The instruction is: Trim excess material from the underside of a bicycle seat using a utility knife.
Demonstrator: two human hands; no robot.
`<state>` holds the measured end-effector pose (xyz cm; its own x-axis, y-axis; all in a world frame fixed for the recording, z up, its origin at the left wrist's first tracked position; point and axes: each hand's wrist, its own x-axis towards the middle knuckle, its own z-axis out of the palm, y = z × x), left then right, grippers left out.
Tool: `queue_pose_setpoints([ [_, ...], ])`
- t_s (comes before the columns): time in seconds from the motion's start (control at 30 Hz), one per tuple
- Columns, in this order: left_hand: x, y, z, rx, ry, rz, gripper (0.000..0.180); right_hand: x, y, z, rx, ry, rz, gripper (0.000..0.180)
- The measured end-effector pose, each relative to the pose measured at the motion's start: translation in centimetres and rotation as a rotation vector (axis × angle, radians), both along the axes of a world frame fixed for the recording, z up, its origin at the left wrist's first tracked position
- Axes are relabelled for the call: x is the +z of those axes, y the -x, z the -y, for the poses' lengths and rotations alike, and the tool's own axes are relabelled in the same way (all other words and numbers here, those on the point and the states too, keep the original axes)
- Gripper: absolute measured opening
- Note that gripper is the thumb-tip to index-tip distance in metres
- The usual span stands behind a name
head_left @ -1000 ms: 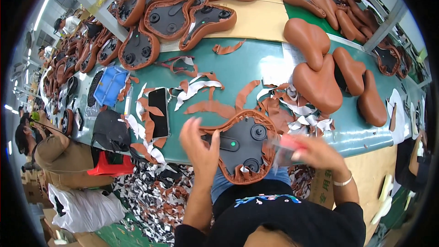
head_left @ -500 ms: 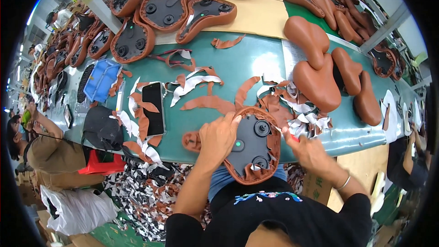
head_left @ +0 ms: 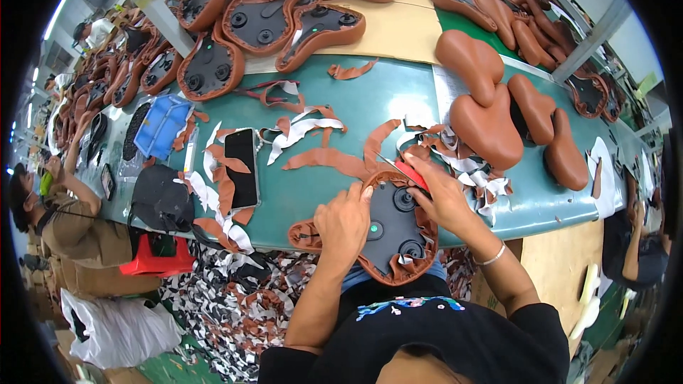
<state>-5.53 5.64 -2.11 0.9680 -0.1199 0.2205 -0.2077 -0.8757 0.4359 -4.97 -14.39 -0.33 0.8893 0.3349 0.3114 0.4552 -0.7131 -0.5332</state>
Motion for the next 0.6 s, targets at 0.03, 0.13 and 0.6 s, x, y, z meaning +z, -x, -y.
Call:
queue_pose_setpoints([
  [0.03, 0.0, 0.0, 0.0, -0.002, 0.01, 0.004, 0.025, -0.1, -0.5, -0.1, 0.013, -0.006, 0.002, 0.057],
  [0.13, 0.0, 0.1, -0.1, -0.004, 0.018, 0.016, 0.025, -0.2, -1.3, -0.1, 0.041, 0.065, -0.042, 0.054],
  [0.6, -0.5, -0.8, 0.4, 0.11, 0.004, 0.058, 0.024, 0.6, 1.3, 1.3, -0.174, -0.197, -0.092, 0.056],
])
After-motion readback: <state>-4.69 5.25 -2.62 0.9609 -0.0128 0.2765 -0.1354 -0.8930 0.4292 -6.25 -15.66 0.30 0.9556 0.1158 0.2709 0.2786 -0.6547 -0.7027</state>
